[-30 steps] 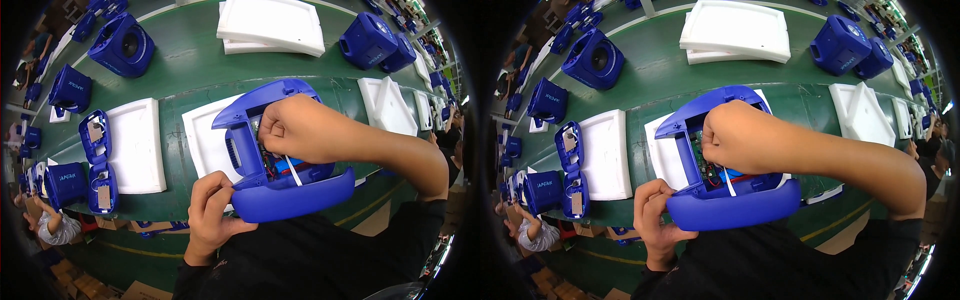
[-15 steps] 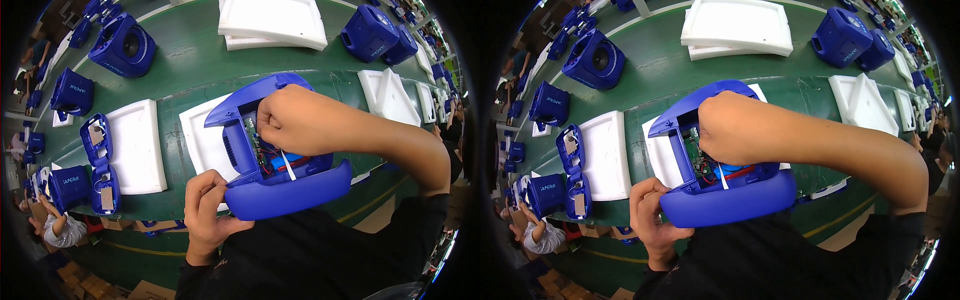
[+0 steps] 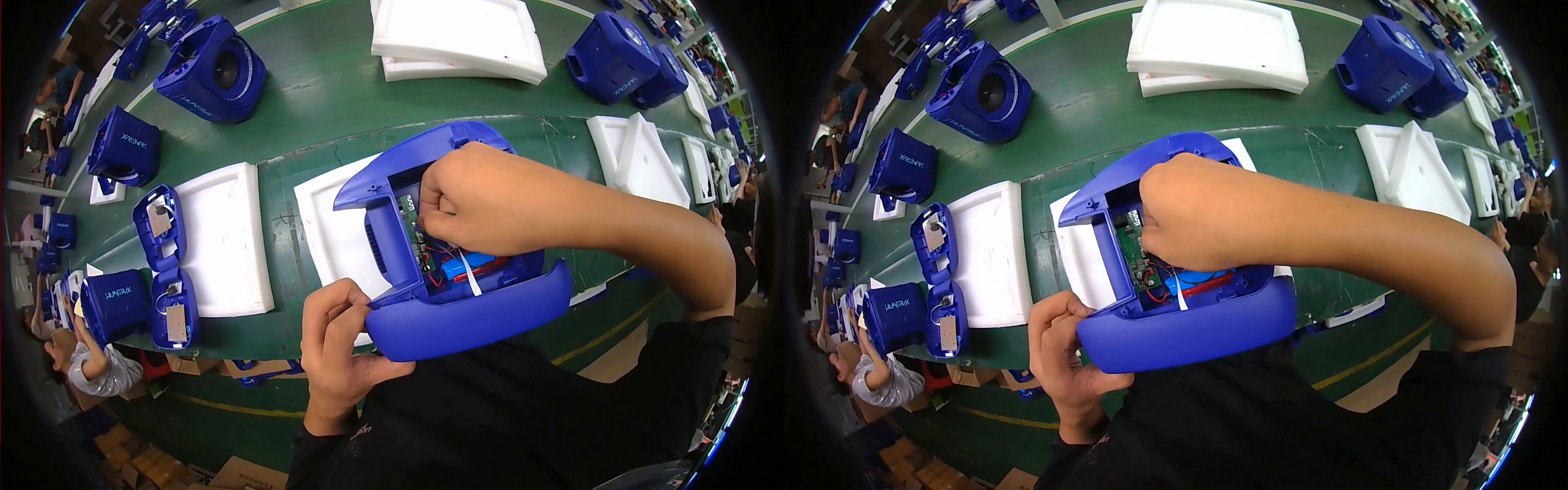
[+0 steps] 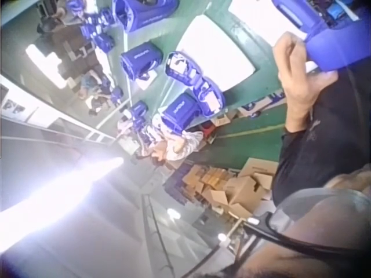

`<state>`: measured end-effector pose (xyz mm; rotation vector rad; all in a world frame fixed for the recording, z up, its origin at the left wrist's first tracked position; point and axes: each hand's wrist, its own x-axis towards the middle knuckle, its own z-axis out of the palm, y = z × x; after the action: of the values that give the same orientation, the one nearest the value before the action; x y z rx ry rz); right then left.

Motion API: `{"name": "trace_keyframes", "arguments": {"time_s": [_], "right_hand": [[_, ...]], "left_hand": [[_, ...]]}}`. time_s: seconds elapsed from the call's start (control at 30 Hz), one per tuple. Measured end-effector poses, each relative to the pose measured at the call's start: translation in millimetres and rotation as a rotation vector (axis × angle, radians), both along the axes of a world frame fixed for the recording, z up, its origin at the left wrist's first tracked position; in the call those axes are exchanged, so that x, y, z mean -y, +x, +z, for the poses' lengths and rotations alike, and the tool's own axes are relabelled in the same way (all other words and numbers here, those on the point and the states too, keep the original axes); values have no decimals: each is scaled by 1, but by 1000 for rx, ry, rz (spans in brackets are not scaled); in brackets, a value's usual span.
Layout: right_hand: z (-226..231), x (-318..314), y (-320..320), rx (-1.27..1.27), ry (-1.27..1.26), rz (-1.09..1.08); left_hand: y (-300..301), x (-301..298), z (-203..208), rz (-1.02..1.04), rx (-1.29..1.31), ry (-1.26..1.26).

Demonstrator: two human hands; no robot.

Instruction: The person assembles blue electronic portable units by hand, connecting internal ribbon cables to internal circuitry and closing the plastic housing.

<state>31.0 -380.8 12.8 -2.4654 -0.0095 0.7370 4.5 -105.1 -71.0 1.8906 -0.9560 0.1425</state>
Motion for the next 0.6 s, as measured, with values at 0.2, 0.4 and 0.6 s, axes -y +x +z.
{"name": "trace_keyframes", "arguments": {"time_s": [0.2, 0.4, 0.6], "right_hand": [[-3, 2, 1, -6, -22, 9], [-6, 4, 1, 54, 15, 41], [-9, 5, 3, 75, 24, 68]], "left_hand": [[2, 2, -1, -7, -3, -7], [2, 2, -2, 0, -3, 0], [2, 2, -2, -7, -4, 12]]}}
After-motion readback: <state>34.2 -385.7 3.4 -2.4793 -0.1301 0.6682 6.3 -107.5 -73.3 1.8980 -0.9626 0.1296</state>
